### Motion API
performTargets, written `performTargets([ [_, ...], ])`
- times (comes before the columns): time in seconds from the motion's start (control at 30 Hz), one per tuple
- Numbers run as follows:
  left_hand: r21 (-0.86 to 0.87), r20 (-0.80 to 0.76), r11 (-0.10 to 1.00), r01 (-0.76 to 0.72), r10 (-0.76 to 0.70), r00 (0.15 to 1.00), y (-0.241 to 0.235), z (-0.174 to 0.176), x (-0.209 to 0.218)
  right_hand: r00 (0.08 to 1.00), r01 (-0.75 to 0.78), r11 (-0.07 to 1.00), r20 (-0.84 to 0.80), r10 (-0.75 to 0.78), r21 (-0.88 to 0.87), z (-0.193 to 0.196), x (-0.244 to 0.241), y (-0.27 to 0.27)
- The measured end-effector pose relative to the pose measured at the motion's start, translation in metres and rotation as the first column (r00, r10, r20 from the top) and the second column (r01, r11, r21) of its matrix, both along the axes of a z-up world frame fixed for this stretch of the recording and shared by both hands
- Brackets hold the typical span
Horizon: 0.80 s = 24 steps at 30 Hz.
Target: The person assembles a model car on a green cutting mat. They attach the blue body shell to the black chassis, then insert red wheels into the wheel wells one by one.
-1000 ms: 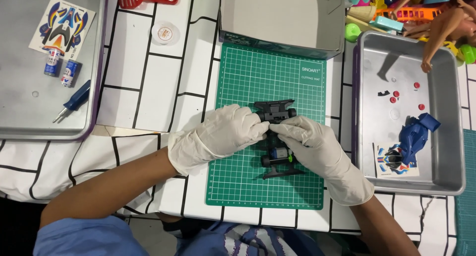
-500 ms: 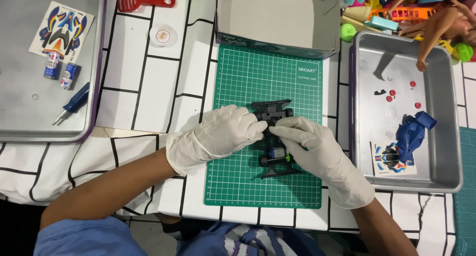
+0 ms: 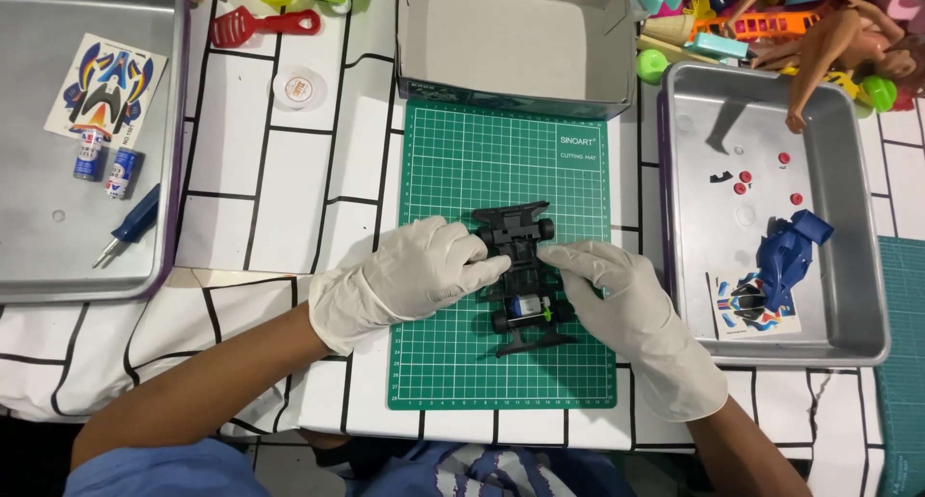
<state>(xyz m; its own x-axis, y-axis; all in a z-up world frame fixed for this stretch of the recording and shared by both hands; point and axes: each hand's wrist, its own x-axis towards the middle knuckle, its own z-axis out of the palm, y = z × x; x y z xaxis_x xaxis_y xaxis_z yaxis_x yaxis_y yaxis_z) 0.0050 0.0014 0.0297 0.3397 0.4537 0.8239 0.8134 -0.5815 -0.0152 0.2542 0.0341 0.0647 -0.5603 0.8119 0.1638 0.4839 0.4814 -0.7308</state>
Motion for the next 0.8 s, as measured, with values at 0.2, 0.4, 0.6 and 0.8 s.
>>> performTargets([
  [0.2,0.179,0.181,0.974,-0.138,0.105,0.978,0.006,-0.005,0.014,0.998,-0.01,0.999,0.059,0.007,0.053,-0.006,-0.003,-0.004],
  [0.4,0.102,0.039,0.985,-0.141,0.138,0.99,-0.001,0.005,0.01,0.99,-0.049,0.99,0.137,0.031,0.132,-0.002,-0.002,-0.003],
  [0.6,-0.017,0.04,0.993,-0.118,0.118,0.992,-0.006,-0.02,0.012,0.998,-0.036,0.998,0.055,0.033,0.054,-0.016,0.009,0.003],
  [0.8,-0.148,0.045,0.985,-0.092,0.1,0.994,-0.008,-0.043,0.013,0.995,-0.079,0.994,0.062,0.074,0.079,0.002,0.0,-0.002],
])
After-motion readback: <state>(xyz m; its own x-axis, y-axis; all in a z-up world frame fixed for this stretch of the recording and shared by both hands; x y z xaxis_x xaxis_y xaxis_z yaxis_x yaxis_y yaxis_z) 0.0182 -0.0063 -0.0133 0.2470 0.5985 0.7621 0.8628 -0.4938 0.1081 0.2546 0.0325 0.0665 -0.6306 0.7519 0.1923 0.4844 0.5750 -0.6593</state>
